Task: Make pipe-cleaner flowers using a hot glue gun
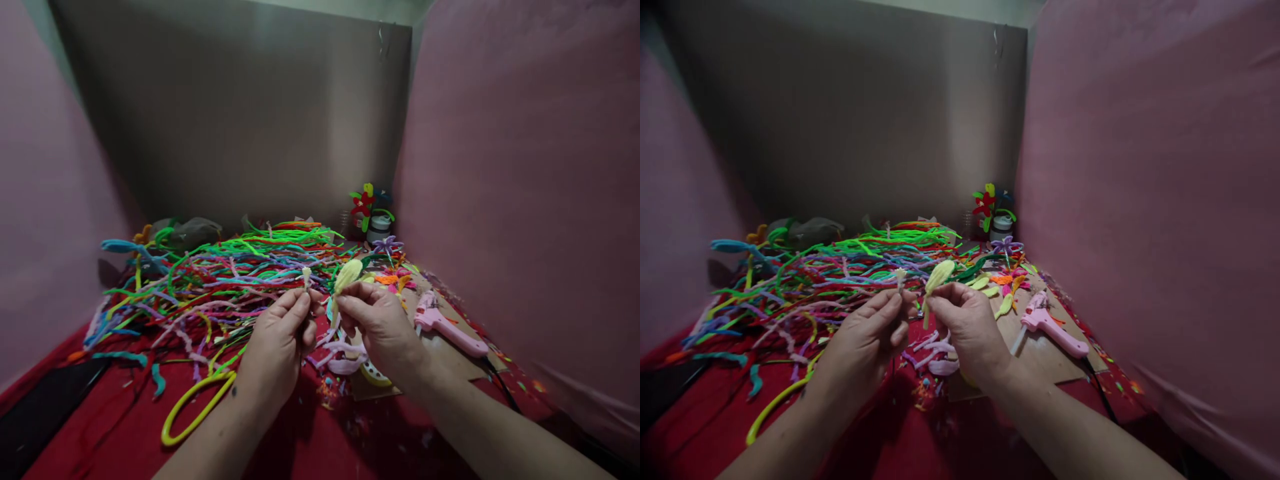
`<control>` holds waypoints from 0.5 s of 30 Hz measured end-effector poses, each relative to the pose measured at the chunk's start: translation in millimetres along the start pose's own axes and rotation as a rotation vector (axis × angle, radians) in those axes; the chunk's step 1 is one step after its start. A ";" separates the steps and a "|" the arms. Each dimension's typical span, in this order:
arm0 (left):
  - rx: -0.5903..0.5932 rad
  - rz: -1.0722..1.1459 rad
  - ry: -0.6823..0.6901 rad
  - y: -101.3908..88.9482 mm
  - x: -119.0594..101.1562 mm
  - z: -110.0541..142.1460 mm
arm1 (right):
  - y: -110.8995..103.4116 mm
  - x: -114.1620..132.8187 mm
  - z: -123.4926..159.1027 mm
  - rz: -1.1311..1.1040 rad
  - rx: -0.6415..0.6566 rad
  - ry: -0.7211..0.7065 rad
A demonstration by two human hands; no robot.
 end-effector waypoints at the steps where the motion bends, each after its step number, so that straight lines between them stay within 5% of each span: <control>1: 0.002 -0.025 0.004 0.2 0.0 0.8 | 1.0 -0.5 0.0 0.007 0.000 -0.004; 15: -0.090 -0.146 0.083 -2.1 -7.5 7.1 | 10.9 -3.5 2.4 -0.048 -0.010 0.023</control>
Point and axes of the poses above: each hand's wrist, its own z-axis away from the middle knuckle, its own y-axis out of the palm, x = y × z, the point moved 7 cm from there along -z, towards the middle knuckle, and after that the axes turned 7 degrees about -y, right-handed, at the moved point
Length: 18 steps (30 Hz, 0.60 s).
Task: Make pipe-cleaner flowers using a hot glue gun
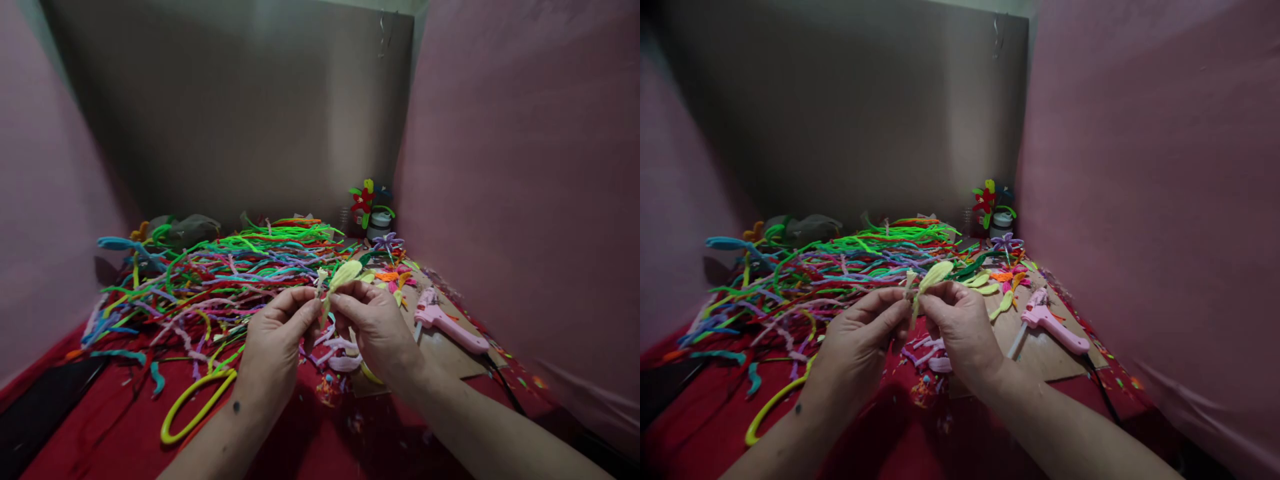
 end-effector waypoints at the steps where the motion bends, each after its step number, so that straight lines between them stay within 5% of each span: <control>1: 0.002 -0.008 0.015 0.1 -0.8 0.0 | 0.7 -0.3 0.2 0.001 0.004 -0.005; 18: -0.051 -0.017 0.046 0.7 -4.6 0.5 | 0.5 -4.4 0.7 0.019 0.036 -0.001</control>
Point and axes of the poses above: each hand's wrist, its own z-axis away from the middle knuckle, its own y-axis out of the palm, x = y × z, the point moved 7 cm from there along -z, towards the middle knuckle, and after that the axes turned 7 degrees about -y, right-handed, at the moved point
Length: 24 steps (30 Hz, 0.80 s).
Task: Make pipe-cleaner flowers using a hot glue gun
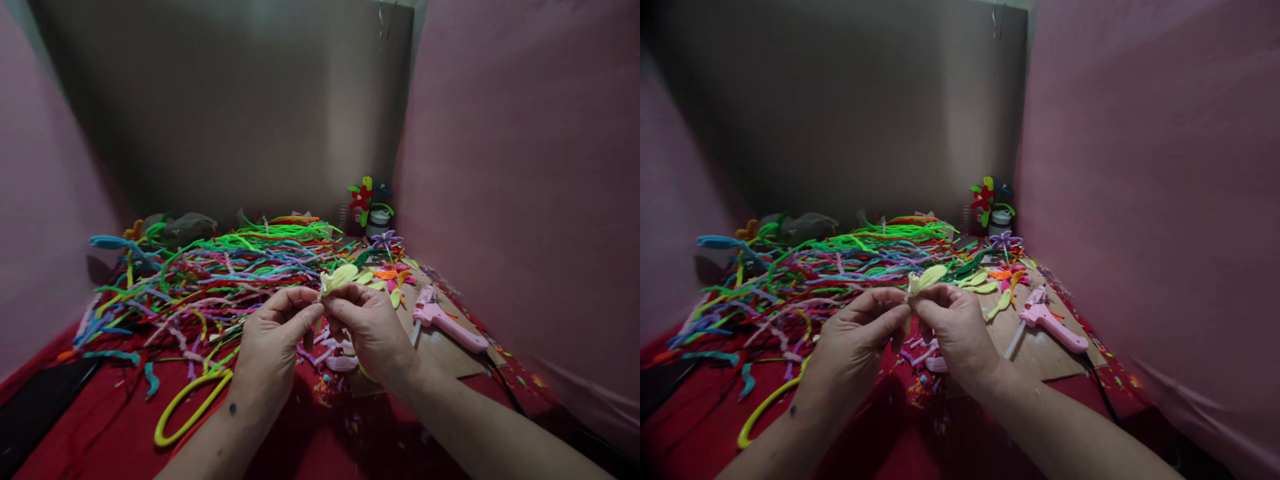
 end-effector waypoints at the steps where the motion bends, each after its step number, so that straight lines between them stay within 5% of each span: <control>1: 0.001 0.003 -0.001 0.4 0.1 0.0 | 0.2 0.0 0.1 -0.001 0.004 -0.002; 24: 0.127 0.018 -0.097 1.4 7.7 -8.9 | 2.8 4.4 3.9 0.005 0.129 -0.004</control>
Point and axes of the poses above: each hand's wrist, its own z-axis away from the middle knuckle, its own y-axis out of the palm, x = y × z, the point moved 7 cm from there along -z, towards the middle knuckle, and after that the axes turned 7 degrees about -y, right-handed, at the moved point
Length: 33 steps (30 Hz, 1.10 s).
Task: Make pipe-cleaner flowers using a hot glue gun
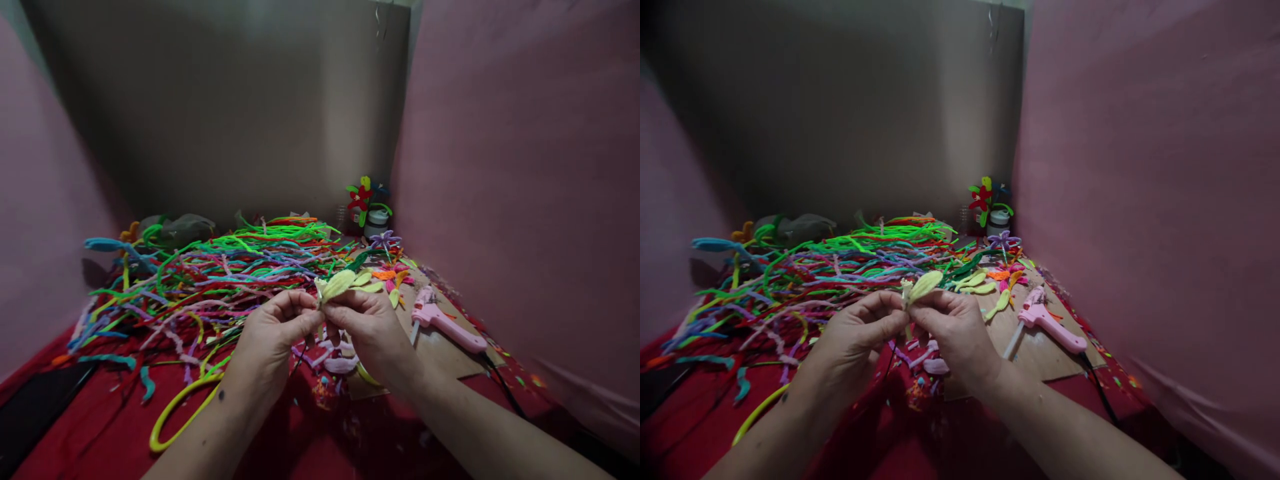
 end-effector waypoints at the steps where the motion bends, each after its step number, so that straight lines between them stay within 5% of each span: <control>1: 0.018 0.003 -0.010 0.8 0.7 -0.2 | -0.3 -0.9 -0.2 -0.025 0.008 0.009; 8: 0.119 0.063 -0.131 5.8 6.7 -0.2 | 0.0 -10.7 0.2 -0.175 0.024 0.114; 24: 0.295 0.103 -0.399 10.9 22.4 4.0 | 0.9 -12.7 -2.2 -0.249 0.093 0.032; 33: 0.288 0.070 -0.389 10.8 21.5 4.7 | 3.7 -14.0 -2.5 -0.302 0.137 0.091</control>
Point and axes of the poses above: each hand's wrist, its own z-axis away from the middle knuckle, its own y-axis out of the palm, x = y × z, the point moved 7 cm from there along -z, towards the middle knuckle, and after that the axes turned 7 degrees about -y, right-handed, at the moved point
